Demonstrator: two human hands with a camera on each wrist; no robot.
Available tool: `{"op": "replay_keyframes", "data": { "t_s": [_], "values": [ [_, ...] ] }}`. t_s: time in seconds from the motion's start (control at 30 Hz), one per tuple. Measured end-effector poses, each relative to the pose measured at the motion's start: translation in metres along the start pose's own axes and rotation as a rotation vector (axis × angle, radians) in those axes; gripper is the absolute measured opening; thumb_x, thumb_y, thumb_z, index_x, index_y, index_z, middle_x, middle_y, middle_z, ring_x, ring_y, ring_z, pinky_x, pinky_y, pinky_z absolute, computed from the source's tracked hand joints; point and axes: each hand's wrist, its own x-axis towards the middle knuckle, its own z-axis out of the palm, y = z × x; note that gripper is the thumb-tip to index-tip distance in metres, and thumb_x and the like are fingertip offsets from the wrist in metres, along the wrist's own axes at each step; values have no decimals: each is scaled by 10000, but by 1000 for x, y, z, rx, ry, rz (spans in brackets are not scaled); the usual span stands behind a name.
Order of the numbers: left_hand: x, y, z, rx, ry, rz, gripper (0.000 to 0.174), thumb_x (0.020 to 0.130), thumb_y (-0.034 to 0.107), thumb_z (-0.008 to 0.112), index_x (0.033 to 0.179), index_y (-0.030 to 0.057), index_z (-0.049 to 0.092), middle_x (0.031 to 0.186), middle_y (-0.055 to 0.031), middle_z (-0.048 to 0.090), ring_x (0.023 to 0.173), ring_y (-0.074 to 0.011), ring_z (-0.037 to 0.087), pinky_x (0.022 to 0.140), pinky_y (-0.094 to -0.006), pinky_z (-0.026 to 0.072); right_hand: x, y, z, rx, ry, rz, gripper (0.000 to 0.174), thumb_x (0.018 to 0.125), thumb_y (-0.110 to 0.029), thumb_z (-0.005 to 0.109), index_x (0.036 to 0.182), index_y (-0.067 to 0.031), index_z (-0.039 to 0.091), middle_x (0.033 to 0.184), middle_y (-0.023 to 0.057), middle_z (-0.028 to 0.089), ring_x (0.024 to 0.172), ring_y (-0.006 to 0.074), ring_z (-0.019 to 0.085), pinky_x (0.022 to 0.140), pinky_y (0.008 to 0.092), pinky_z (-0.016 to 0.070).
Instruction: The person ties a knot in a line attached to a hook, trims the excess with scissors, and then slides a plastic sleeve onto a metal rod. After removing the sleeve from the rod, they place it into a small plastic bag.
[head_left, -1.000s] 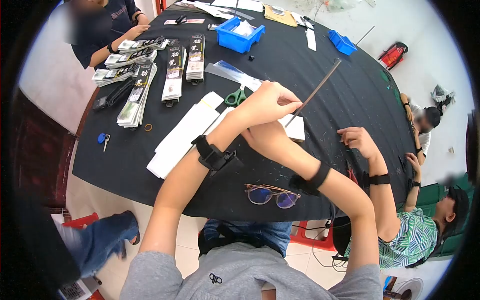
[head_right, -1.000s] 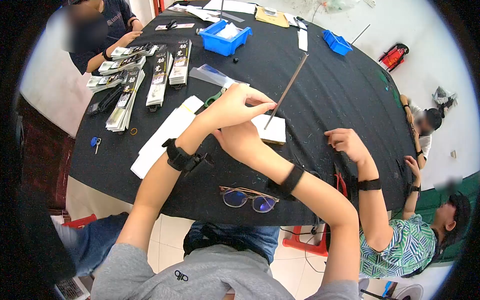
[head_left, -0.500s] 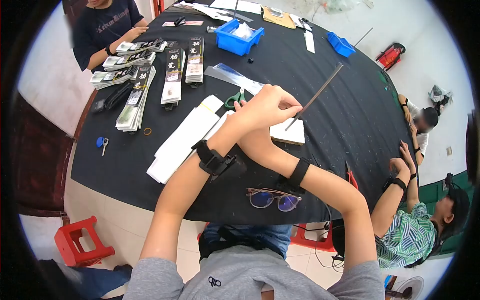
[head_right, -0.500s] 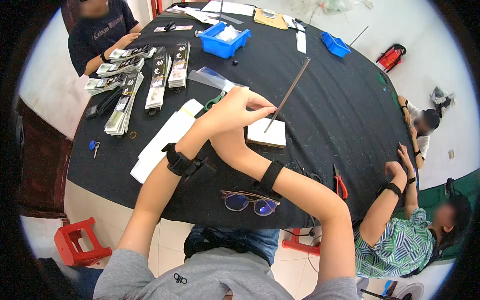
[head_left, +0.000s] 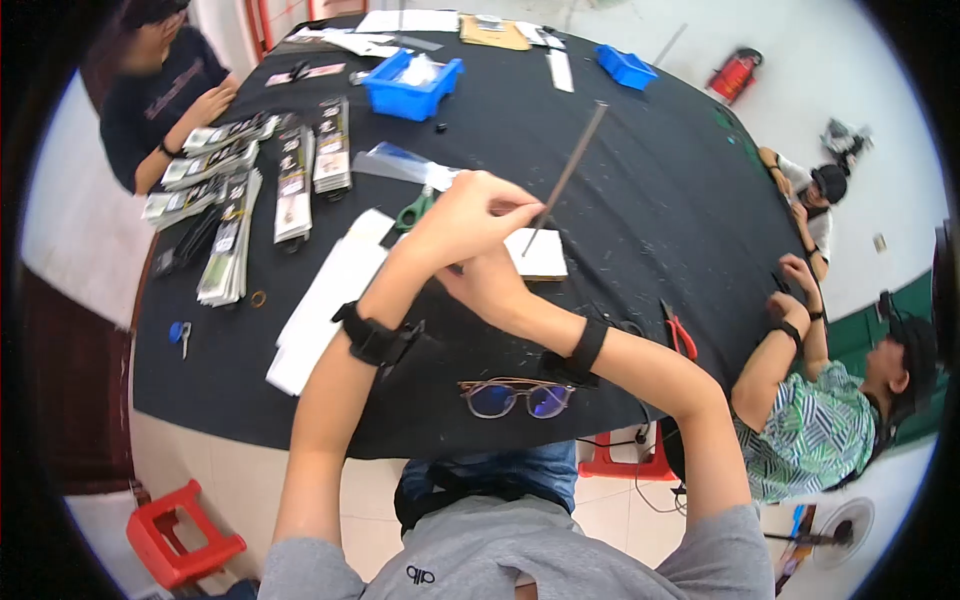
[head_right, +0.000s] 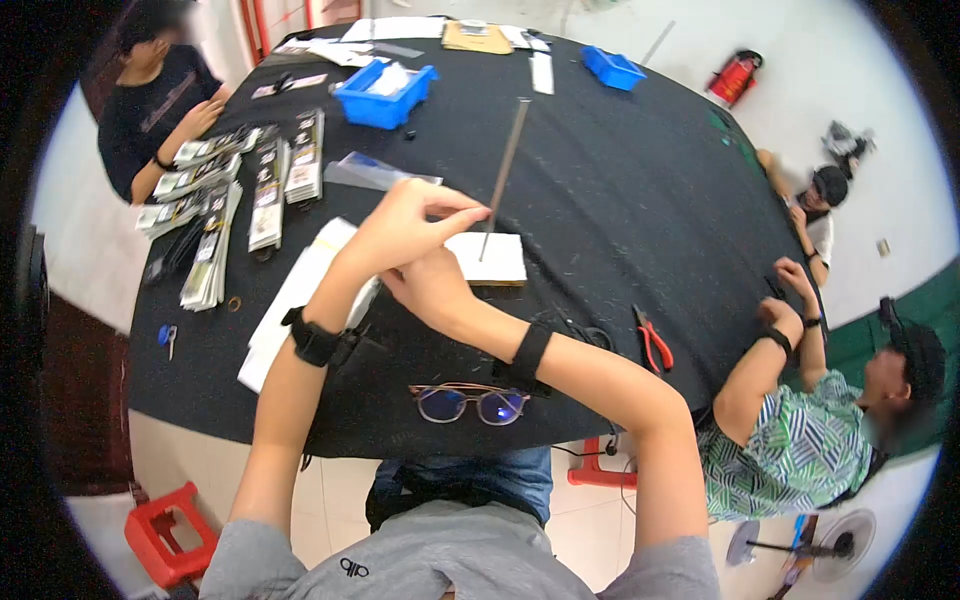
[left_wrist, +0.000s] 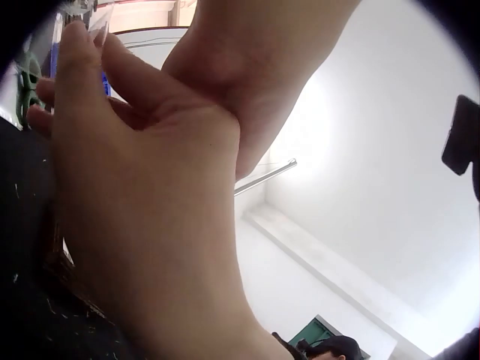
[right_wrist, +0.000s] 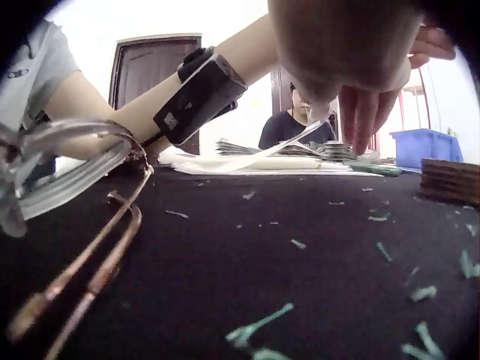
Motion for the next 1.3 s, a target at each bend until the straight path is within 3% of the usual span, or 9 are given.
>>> {"op": "replay_keyframes", "data": {
  "t_s": [0.03,0.2,0.33,0.4,0.47,0.57,0.63,0.8,1.3],
  "values": [
    [0,4,0,11,6,-20,238,833,179,678,972,-12,708,886,-141,712,817,-161,674,746,-290,521,-1,2,-3,63,77,-82,250,769,-70,661,990,38,617,821,215,658,778,378,646,690,420,514],
    [0,8,-1,15,11,-65,247,844,184,674,976,-21,704,867,-131,712,819,-146,672,739,-280,522,-10,1,-40,177,-66,-108,317,767,-40,641,1076,24,614,741,207,664,718,358,654,687,396,515],
    [0,7,-2,-7,5,-58,253,854,178,667,980,-39,697,890,-123,712,826,-142,671,742,-273,523,-18,-15,-83,116,-350,99,404,737,80,505,1118,8,620,946,216,662,798,304,646,703,343,503],
    [0,8,-1,-12,2,-74,246,860,171,660,982,-40,696,896,-121,712,836,-143,670,752,-270,522,-22,-14,-100,-123,-89,-318,432,733,63,540,1149,-24,616,972,186,671,825,300,648,751,351,527],
    [1,9,-1,-16,-4,-90,239,867,163,653,984,-42,695,902,-120,711,846,-143,670,761,-268,521,-26,-22,-125,-207,-34,-318,337,789,-7,627,1121,-66,635,925,134,695,864,313,663,797,381,532],
    [0,9,-4,-1,0,-74,225,875,149,645,987,-39,695,910,-120,711,867,-147,669,782,-270,519,-30,-21,-161,4,225,-29,174,838,-79,653,998,-49,714,863,89,716,711,151,655,699,275,517],
    [0,10,-5,39,6,-60,222,878,148,643,992,-36,696,926,-116,711,880,-152,669,795,-272,515,-33,-2,-186,429,310,429,164,909,-165,620,948,-44,723,766,47,688,657,64,583,655,246,488],
    [-2,11,1,0,-21,-80,226,882,160,640,1002,-22,698,948,-117,711,887,-161,674,808,-271,514,-66,46,-186,922,-40,771,220,899,-183,636,983,18,665,966,81,669,845,141,626,796,266,506],
    [-3,9,1,7,0,-95,258,881,192,647,981,-41,697,920,-114,713,866,-144,669,795,-259,509,20,-19,-215,851,202,315,327,908,-126,609,1203,14,589,1036,131,684,954,174,659,821,251,505]
  ]
}}
